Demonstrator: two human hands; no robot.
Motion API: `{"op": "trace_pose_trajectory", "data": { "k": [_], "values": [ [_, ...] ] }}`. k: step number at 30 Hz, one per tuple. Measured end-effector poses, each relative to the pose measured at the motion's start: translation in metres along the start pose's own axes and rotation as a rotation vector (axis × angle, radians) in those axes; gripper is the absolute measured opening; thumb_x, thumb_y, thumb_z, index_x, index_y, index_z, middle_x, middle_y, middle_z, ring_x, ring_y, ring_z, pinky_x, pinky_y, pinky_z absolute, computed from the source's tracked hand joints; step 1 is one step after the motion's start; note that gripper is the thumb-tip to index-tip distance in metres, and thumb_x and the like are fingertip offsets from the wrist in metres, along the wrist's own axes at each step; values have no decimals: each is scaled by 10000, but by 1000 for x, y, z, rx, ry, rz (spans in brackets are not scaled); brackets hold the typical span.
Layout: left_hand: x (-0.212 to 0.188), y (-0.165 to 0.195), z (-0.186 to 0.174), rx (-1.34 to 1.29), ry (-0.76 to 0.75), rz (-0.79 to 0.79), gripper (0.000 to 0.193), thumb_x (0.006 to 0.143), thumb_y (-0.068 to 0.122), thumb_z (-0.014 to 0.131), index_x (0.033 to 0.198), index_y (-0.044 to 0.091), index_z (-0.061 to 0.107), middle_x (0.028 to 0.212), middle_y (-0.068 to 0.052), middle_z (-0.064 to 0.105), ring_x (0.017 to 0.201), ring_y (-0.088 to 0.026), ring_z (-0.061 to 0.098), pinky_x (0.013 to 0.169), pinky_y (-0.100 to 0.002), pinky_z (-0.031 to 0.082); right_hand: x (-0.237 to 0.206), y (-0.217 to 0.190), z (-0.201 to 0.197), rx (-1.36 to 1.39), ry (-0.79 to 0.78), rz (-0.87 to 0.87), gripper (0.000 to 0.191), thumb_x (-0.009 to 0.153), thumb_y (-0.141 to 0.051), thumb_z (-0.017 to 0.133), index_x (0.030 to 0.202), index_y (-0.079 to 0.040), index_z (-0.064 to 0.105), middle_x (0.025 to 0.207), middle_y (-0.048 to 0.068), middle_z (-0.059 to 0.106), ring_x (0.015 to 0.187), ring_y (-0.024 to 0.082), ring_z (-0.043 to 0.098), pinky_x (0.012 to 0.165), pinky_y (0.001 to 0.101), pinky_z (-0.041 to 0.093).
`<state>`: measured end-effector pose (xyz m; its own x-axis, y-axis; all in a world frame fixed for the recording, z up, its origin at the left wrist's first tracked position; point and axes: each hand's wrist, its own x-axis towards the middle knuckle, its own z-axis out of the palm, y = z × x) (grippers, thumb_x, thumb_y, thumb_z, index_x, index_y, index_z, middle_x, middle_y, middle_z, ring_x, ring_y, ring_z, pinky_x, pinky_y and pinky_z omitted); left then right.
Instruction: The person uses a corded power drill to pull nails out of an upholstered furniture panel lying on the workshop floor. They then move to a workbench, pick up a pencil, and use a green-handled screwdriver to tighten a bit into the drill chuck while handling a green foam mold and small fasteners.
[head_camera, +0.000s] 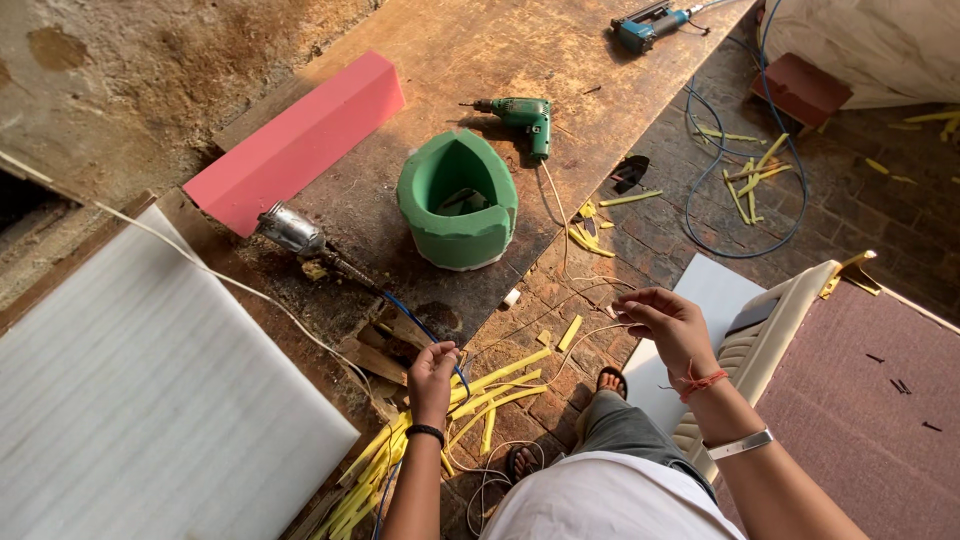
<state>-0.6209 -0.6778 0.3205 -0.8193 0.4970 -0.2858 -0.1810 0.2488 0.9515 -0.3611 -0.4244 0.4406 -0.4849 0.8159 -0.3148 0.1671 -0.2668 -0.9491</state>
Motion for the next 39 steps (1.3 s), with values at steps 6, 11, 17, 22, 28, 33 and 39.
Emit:
{"op": "trace_pose_trajectory", "data": {
  "k": [6,11,17,22,28,33,39],
  "values": [
    [7,7,67,65,-126,-37,204,933,156,658,1089,47,729,993,-35,761,915,-127,707,852,-292,580,31,11,-44,43,-26,69,175,977,-138,654,1084,-32,744,1022,77,788,909,143,721,794,286,550],
    [30,19,139,112,-156,-94,202,951,158,637,1095,49,726,981,-32,762,914,-126,722,856,-297,583,97,14,-91,70,-57,127,168,973,-127,654,1080,-31,741,1022,77,782,899,160,712,798,309,557],
    [74,40,240,163,-207,-176,185,950,150,651,1081,45,731,946,-35,751,881,-134,714,820,-298,576,172,7,-165,115,-66,215,180,977,-125,633,1101,-32,725,1040,79,771,922,169,719,804,321,564],
    [116,48,301,87,-194,-128,180,938,132,656,1068,22,713,936,-24,746,861,-131,718,779,-287,574,235,-6,-208,39,-117,268,193,976,-126,632,1112,-31,731,1062,73,775,922,175,710,810,322,562],
    [135,57,339,280,-107,-77,290,903,139,673,1180,51,665,944,-49,728,834,-144,702,757,-302,570,297,-24,-223,46,-193,224,179,977,-130,640,1106,-36,721,1035,87,772,915,174,715,820,327,563],
    [169,60,353,245,-73,-86,288,926,208,669,1177,67,661,950,-35,732,826,-135,712,761,-300,574,319,-16,-219,117,-197,248,172,982,-129,639,1103,-32,714,1035,93,766,909,185,713,822,335,564],
    [253,60,364,489,105,-295,325,1010,423,615,1078,141,762,904,-44,721,790,-190,666,679,-332,543,332,-2,-218,11,-210,364,186,970,-137,642,1111,-34,707,1062,97,773,922,194,722,818,335,565]
  ]
}}
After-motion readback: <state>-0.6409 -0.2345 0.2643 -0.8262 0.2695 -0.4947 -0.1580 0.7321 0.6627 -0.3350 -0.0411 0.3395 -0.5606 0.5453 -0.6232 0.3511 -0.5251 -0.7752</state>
